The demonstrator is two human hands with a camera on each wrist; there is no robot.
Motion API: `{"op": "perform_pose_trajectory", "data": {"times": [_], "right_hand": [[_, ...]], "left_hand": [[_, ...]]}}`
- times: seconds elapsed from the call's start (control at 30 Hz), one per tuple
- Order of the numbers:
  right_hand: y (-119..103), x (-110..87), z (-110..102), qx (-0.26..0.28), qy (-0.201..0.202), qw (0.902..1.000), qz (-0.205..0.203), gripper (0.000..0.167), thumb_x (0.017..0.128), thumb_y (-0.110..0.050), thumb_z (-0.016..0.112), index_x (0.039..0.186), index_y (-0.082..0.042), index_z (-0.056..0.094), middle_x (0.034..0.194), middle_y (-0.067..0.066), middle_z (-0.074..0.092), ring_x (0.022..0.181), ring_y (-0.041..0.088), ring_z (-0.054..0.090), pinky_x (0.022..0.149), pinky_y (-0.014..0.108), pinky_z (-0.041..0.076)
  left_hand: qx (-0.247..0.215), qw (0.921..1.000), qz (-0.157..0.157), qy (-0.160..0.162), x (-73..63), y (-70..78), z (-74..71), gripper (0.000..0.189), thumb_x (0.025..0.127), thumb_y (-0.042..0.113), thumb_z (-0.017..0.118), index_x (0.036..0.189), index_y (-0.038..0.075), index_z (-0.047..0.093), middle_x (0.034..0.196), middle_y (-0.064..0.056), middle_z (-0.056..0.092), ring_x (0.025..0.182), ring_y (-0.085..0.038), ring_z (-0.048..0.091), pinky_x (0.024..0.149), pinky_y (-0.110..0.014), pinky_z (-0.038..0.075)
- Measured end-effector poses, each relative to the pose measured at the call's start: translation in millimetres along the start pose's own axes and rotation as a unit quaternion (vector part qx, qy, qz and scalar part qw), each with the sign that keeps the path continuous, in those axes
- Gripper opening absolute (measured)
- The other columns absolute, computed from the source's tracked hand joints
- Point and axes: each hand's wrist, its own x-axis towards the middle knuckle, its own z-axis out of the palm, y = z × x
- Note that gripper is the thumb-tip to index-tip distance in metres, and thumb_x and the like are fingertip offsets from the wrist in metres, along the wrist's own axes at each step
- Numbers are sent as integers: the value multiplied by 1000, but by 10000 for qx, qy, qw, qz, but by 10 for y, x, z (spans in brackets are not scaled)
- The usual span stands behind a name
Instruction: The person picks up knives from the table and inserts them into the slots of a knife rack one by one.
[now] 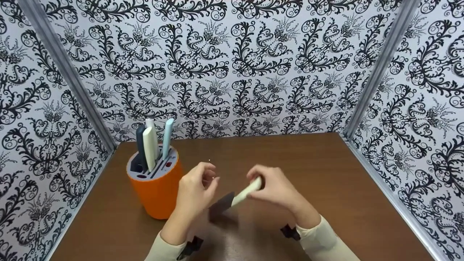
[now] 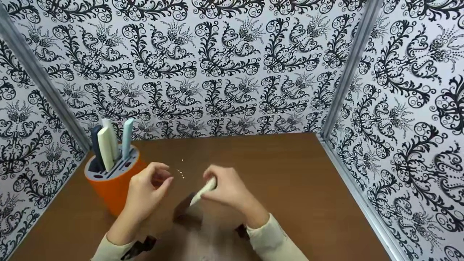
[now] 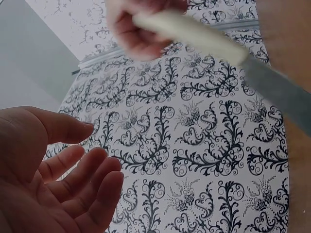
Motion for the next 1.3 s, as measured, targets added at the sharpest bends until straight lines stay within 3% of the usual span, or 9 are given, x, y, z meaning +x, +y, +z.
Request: {"op": "perform_pose_trajectory", "data": {"times": [0.1, 0.23, 0.5, 0.67, 0.9, 1.13, 1.3], "right_hand": [[-15, -1, -41, 770, 605, 9951, 144, 38, 73, -13, 94, 105, -14, 74, 90, -2, 74, 77, 11, 71, 74, 30, 64], [-37, -2, -100, 1525, 1165, 9808, 342, 37, 73, -4, 94, 103, -5, 72, 89, 8, 75, 78, 18, 75, 74, 31, 66], [-163, -57, -198, 1827, 1958, 9627, 373, 36, 71, 2, 95, 100, -2, 73, 86, 7, 75, 74, 13, 74, 72, 27, 65], [-251, -108, -229, 1979, 2115, 9567, 273, 38, 71, 5, 94, 104, 0, 74, 86, 10, 77, 75, 13, 74, 73, 27, 65], [-296, -149, -234, 2095, 2144, 9540, 72, 38, 72, 8, 92, 105, -1, 75, 85, 8, 75, 75, 14, 74, 71, 26, 65], [-329, -167, -194, 1935, 2023, 9595, -334, 39, 70, 9, 92, 105, -1, 76, 84, 9, 76, 73, 11, 74, 68, 27, 65], [-338, -194, -159, 1760, 1896, 9640, -625, 41, 70, 7, 94, 107, -1, 77, 86, 12, 77, 73, 10, 74, 67, 28, 66]], "left_hand": [[-30, 10000, 45, -64, -17, 15, 28, 25, 85, 8, 87, 103, 9, 69, 84, 1, 74, 69, -9, 69, 65, -25, 62], [-167, 9995, 53, -251, -43, 45, 60, 25, 85, 8, 87, 102, 10, 70, 87, -1, 75, 72, -10, 71, 67, -25, 64], [-485, 9970, -50, -609, -75, 123, 88, 26, 85, 10, 88, 104, 14, 70, 89, 0, 75, 74, -8, 71, 69, -28, 66], [-749, 9942, -90, -760, -93, 143, 113, 25, 86, 9, 88, 103, 14, 70, 88, 1, 75, 74, -7, 71, 68, -31, 66], [-1142, 9877, -220, -1042, -134, 194, 172, 25, 85, 9, 88, 102, 16, 70, 88, 0, 74, 75, -5, 72, 70, -21, 63], [-1770, 9782, -60, -1087, -173, 252, 242, 25, 83, 5, 88, 98, 15, 71, 87, -1, 74, 75, -4, 73, 66, -29, 66], [-2134, 9700, 15, -1161, -205, 271, 285, 25, 83, 6, 88, 99, 17, 71, 89, -1, 74, 77, -8, 74, 68, -28, 66]]}}
